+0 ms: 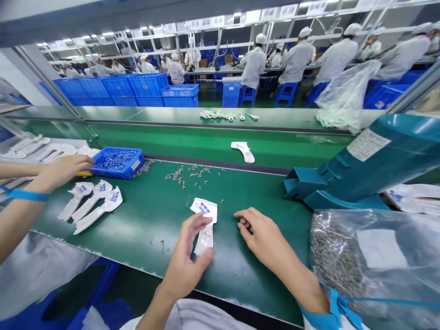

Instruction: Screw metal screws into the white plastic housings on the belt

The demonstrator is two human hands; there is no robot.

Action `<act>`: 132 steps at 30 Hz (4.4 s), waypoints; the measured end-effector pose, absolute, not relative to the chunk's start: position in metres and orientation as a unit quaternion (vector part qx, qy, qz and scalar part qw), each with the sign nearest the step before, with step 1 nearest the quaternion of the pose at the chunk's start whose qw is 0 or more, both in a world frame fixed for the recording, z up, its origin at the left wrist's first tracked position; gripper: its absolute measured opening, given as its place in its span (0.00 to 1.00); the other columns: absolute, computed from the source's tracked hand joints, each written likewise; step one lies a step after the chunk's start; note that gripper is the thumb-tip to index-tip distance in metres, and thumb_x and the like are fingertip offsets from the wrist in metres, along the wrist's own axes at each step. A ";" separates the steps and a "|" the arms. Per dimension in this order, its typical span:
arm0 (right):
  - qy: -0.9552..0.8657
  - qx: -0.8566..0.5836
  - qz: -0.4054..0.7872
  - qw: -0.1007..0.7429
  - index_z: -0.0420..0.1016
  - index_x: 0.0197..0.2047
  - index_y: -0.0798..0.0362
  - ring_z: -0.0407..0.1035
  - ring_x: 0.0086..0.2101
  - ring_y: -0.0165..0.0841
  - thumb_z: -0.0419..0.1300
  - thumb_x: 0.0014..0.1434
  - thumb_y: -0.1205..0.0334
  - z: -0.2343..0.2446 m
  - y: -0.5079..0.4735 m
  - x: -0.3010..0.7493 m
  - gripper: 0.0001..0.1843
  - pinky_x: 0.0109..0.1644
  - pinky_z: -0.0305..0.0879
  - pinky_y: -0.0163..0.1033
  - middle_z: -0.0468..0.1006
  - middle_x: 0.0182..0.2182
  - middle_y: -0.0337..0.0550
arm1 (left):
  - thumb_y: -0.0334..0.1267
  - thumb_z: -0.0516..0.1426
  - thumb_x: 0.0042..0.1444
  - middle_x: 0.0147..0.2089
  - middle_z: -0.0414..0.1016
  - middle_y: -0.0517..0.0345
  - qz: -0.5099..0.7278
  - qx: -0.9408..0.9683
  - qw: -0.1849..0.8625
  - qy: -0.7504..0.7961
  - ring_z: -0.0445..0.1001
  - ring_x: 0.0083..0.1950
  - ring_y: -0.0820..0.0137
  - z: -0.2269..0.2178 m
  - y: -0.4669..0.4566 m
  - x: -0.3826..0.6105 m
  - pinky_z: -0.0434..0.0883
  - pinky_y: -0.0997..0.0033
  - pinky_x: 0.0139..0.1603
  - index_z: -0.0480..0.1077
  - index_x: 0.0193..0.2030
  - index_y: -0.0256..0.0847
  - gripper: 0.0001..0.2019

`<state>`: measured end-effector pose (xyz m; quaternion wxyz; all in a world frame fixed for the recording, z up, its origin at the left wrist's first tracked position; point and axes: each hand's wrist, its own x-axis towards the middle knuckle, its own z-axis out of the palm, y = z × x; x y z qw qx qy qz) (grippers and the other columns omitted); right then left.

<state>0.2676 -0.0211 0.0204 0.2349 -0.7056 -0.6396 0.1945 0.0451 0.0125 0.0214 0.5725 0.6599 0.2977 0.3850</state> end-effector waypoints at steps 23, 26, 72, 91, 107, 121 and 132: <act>-0.602 -0.754 0.219 0.147 0.77 0.39 0.45 0.75 0.30 0.39 0.55 0.58 0.60 0.021 -0.045 0.281 0.09 0.31 0.67 0.42 0.81 0.32 0.45 | 0.72 0.33 0.58 0.60 0.71 0.44 0.428 0.458 0.732 0.267 0.66 0.65 0.50 0.036 0.013 0.031 0.64 0.48 0.64 0.63 0.63 0.43 0.43; -0.571 -0.713 0.347 0.213 0.76 0.40 0.45 0.76 0.31 0.38 0.55 0.60 0.55 0.036 -0.043 0.266 0.10 0.33 0.71 0.41 0.80 0.31 0.44 | 0.68 0.42 0.61 0.72 0.57 0.48 0.456 0.589 0.583 0.324 0.53 0.73 0.52 0.028 0.007 0.029 0.53 0.49 0.72 0.56 0.69 0.46 0.38; -0.655 -0.735 0.117 0.127 0.77 0.42 0.51 0.75 0.36 0.38 0.56 0.66 0.61 0.053 -0.024 0.189 0.08 0.34 0.64 0.40 0.78 0.39 0.44 | 0.41 0.58 0.64 0.73 0.51 0.40 0.331 0.811 0.262 0.406 0.54 0.73 0.55 0.000 -0.013 0.042 0.65 0.49 0.67 0.31 0.75 0.46 0.44; -0.721 -0.682 0.062 0.109 0.75 0.39 0.51 0.72 0.36 0.40 0.56 0.66 0.67 0.046 -0.023 0.179 0.06 0.36 0.65 0.42 0.77 0.35 0.44 | 0.39 0.56 0.65 0.63 0.66 0.47 0.284 0.823 0.284 0.401 0.61 0.67 0.58 0.016 -0.009 0.019 0.65 0.53 0.64 0.52 0.68 0.43 0.27; -0.654 -0.696 0.180 0.233 0.73 0.41 0.49 0.73 0.36 0.36 0.52 0.68 0.59 0.037 -0.043 0.210 0.09 0.41 0.68 0.41 0.78 0.37 0.42 | 0.35 0.57 0.64 0.38 0.76 0.58 0.162 0.831 0.145 0.513 0.70 0.40 0.62 0.038 0.004 0.047 0.63 0.62 0.39 0.75 0.38 0.44 0.06; -0.469 -0.630 0.449 0.426 0.77 0.45 0.51 0.74 0.40 0.39 0.54 0.66 0.47 0.042 -0.041 0.214 0.18 0.42 0.70 0.43 0.81 0.41 0.49 | 0.37 0.59 0.61 0.37 0.76 0.57 0.147 0.840 0.112 0.510 0.71 0.40 0.61 0.041 0.008 0.051 0.64 0.62 0.39 0.75 0.37 0.43 0.04; -0.251 -0.516 0.639 0.512 0.76 0.49 0.54 0.77 0.42 0.40 0.39 0.68 0.40 0.029 -0.034 0.226 0.33 0.47 0.73 0.46 0.81 0.46 0.56 | 0.36 0.58 0.62 0.36 0.76 0.60 0.128 0.812 0.195 0.535 0.71 0.40 0.64 0.045 0.017 0.049 0.60 0.67 0.34 0.75 0.32 0.45 0.07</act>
